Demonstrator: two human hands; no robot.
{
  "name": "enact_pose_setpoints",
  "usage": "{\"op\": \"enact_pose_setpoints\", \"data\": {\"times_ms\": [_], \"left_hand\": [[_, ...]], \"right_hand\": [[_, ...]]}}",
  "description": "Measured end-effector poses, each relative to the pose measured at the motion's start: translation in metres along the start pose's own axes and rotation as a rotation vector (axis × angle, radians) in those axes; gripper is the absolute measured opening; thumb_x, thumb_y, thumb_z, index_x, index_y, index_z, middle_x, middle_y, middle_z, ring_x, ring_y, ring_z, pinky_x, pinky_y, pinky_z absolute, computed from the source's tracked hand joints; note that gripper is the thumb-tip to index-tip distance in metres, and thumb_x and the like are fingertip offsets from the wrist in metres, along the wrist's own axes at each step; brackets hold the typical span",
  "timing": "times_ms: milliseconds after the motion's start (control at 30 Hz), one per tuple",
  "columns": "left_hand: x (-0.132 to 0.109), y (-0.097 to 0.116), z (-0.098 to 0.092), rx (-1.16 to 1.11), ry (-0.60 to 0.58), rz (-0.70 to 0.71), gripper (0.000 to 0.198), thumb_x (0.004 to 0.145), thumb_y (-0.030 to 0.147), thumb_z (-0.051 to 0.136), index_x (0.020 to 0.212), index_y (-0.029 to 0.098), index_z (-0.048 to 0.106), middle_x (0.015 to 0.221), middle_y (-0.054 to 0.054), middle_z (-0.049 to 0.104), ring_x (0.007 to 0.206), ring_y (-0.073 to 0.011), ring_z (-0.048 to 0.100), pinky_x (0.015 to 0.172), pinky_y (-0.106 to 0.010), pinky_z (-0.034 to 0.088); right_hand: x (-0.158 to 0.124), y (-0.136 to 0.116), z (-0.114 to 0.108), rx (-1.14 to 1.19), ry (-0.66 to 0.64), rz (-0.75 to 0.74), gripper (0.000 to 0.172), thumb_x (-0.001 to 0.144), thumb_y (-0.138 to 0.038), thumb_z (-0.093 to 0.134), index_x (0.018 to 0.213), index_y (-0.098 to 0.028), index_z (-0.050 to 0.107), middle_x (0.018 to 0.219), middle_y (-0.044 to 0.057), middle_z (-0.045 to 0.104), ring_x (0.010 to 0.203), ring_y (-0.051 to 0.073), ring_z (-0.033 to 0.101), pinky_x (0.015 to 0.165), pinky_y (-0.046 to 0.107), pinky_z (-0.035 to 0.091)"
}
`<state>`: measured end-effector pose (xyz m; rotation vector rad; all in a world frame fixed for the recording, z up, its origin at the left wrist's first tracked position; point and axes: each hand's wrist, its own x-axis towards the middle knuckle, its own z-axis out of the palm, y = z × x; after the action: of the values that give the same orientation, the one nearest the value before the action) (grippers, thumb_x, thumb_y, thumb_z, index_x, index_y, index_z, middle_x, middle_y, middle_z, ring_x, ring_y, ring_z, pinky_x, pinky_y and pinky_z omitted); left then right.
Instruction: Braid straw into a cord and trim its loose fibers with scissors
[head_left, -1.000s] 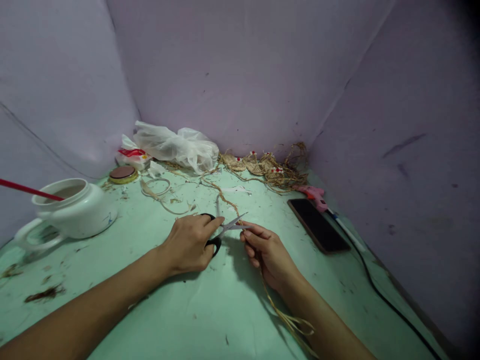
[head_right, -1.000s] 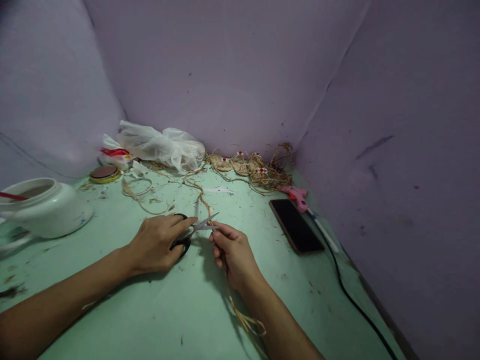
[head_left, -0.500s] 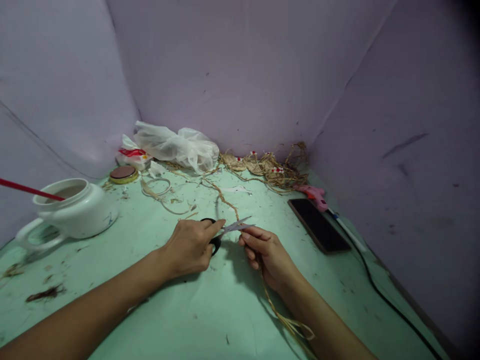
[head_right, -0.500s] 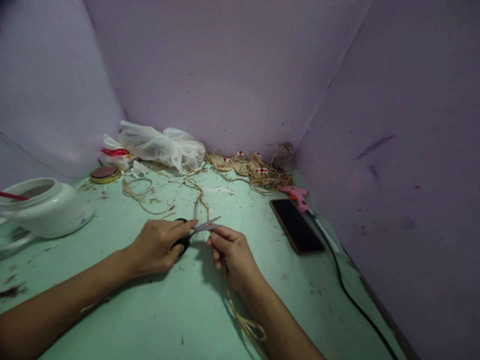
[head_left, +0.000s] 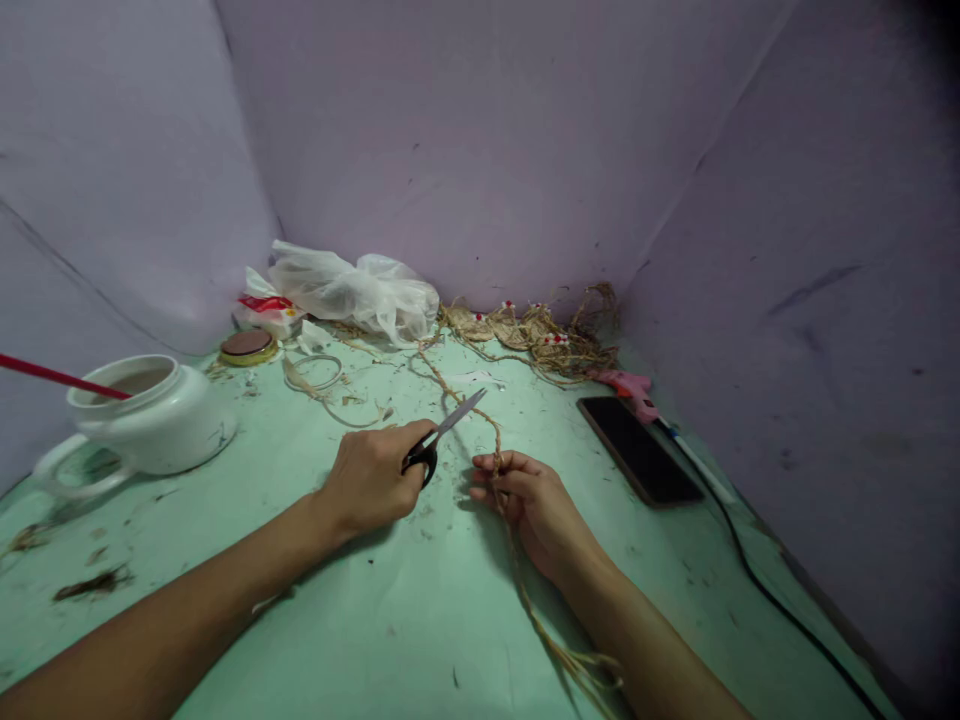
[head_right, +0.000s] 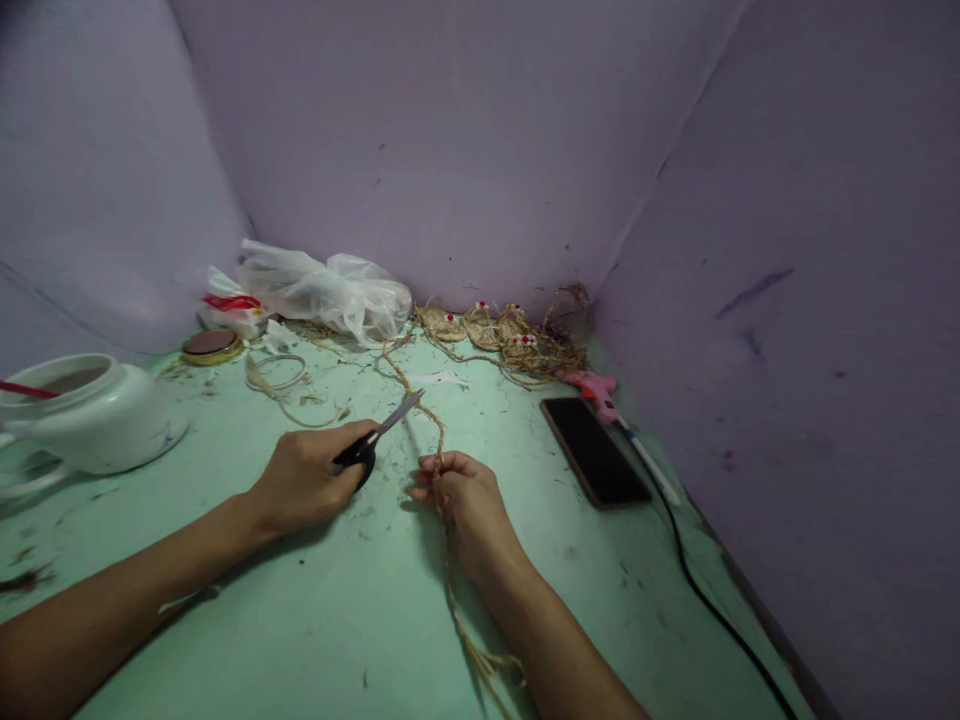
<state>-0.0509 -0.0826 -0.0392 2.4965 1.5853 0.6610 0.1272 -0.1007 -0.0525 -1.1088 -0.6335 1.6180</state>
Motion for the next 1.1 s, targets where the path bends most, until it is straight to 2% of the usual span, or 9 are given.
{"op": "enact_pose_setpoints", "data": {"times_ms": [67, 133, 200, 267, 367, 533, 633, 800, 1100], "left_hand": [[0.0, 0.001, 0.002, 0.017, 0.022, -0.048, 0.025, 0.072, 0.02, 0.044, 0.094, 0.025, 0.057, 0.073, 0.003, 0.064, 0.065, -0.0132, 0.057, 0.056, -0.023, 0.035], [-0.001, 0.001, 0.003, 0.037, 0.029, -0.084, 0.025, 0.073, 0.021, 0.044, 0.093, 0.025, 0.057, 0.074, 0.004, 0.064, 0.065, -0.0135, 0.058, 0.056, -0.024, 0.035], [-0.001, 0.001, 0.005, 0.051, 0.036, -0.102, 0.026, 0.073, 0.021, 0.043, 0.094, 0.026, 0.056, 0.075, 0.004, 0.065, 0.067, -0.0142, 0.059, 0.056, -0.025, 0.035], [-0.001, 0.0, 0.005, 0.054, 0.036, -0.088, 0.029, 0.072, 0.022, 0.044, 0.098, 0.027, 0.056, 0.078, 0.004, 0.065, 0.071, -0.0151, 0.06, 0.058, -0.025, 0.036], [-0.003, 0.001, 0.006, 0.095, 0.014, -0.015, 0.037, 0.069, 0.024, 0.046, 0.106, 0.026, 0.053, 0.083, 0.001, 0.065, 0.078, -0.0183, 0.06, 0.061, -0.027, 0.038], [-0.006, 0.009, 0.004, 0.27, -0.066, 0.119, 0.05, 0.067, 0.028, 0.047, 0.116, 0.021, 0.048, 0.085, -0.005, 0.062, 0.077, -0.0248, 0.058, 0.064, -0.035, 0.041], [-0.007, 0.013, 0.003, 0.298, -0.089, 0.135, 0.052, 0.067, 0.029, 0.046, 0.118, 0.019, 0.047, 0.085, -0.006, 0.061, 0.077, -0.0253, 0.057, 0.065, -0.036, 0.042], [-0.008, 0.012, 0.003, 0.311, -0.132, 0.048, 0.051, 0.069, 0.03, 0.044, 0.119, 0.02, 0.046, 0.087, -0.006, 0.063, 0.076, -0.0253, 0.059, 0.061, -0.035, 0.042], [-0.006, 0.01, 0.0, 0.275, -0.209, 0.038, 0.05, 0.07, 0.024, 0.042, 0.119, 0.025, 0.044, 0.086, -0.003, 0.065, 0.078, -0.0243, 0.061, 0.059, -0.033, 0.041]], "right_hand": [[0.002, 0.0, -0.001, -0.03, 0.006, -0.014, 0.029, 0.047, -0.003, 0.05, 0.071, -0.014, 0.063, 0.075, 0.003, 0.063, 0.05, 0.007, 0.05, 0.044, 0.018, 0.041], [0.003, -0.002, -0.003, -0.065, -0.008, -0.027, 0.038, 0.048, -0.005, 0.048, 0.081, -0.015, 0.063, 0.078, 0.003, 0.063, 0.044, 0.004, 0.043, 0.034, 0.015, 0.027], [0.003, -0.003, -0.005, -0.085, -0.021, -0.041, 0.033, 0.054, -0.01, 0.051, 0.084, -0.015, 0.063, 0.079, 0.003, 0.063, 0.042, 0.003, 0.039, 0.032, 0.015, 0.016], [0.003, -0.004, -0.006, -0.102, -0.022, -0.055, 0.024, 0.062, -0.021, 0.056, 0.085, -0.016, 0.064, 0.077, 0.002, 0.062, 0.042, 0.003, 0.036, 0.033, 0.016, 0.013], [0.003, -0.003, -0.006, -0.134, -0.007, -0.081, 0.025, 0.064, -0.032, 0.063, 0.083, -0.016, 0.065, 0.069, 0.0, 0.061, 0.043, 0.003, 0.037, 0.035, 0.016, 0.019], [0.006, 0.0, -0.005, -0.061, 0.047, -0.103, 0.024, 0.051, -0.022, 0.072, 0.074, -0.015, 0.066, 0.067, 0.0, 0.062, 0.055, 0.007, 0.049, 0.053, 0.02, 0.039], [0.006, 0.0, -0.005, -0.048, 0.04, -0.118, 0.03, 0.05, -0.02, 0.072, 0.08, -0.016, 0.068, 0.065, -0.001, 0.06, 0.054, 0.007, 0.047, 0.052, 0.02, 0.039], [0.007, 0.002, -0.006, -0.057, 0.026, -0.13, 0.031, 0.05, -0.02, 0.072, 0.081, -0.016, 0.068, 0.068, -0.001, 0.061, 0.052, 0.006, 0.045, 0.048, 0.02, 0.036], [0.009, 0.002, -0.006, -0.085, 0.09, -0.17, 0.03, 0.051, -0.018, 0.07, 0.081, -0.019, 0.07, 0.071, 0.0, 0.063, 0.053, 0.007, 0.044, 0.05, 0.022, 0.035]]}}
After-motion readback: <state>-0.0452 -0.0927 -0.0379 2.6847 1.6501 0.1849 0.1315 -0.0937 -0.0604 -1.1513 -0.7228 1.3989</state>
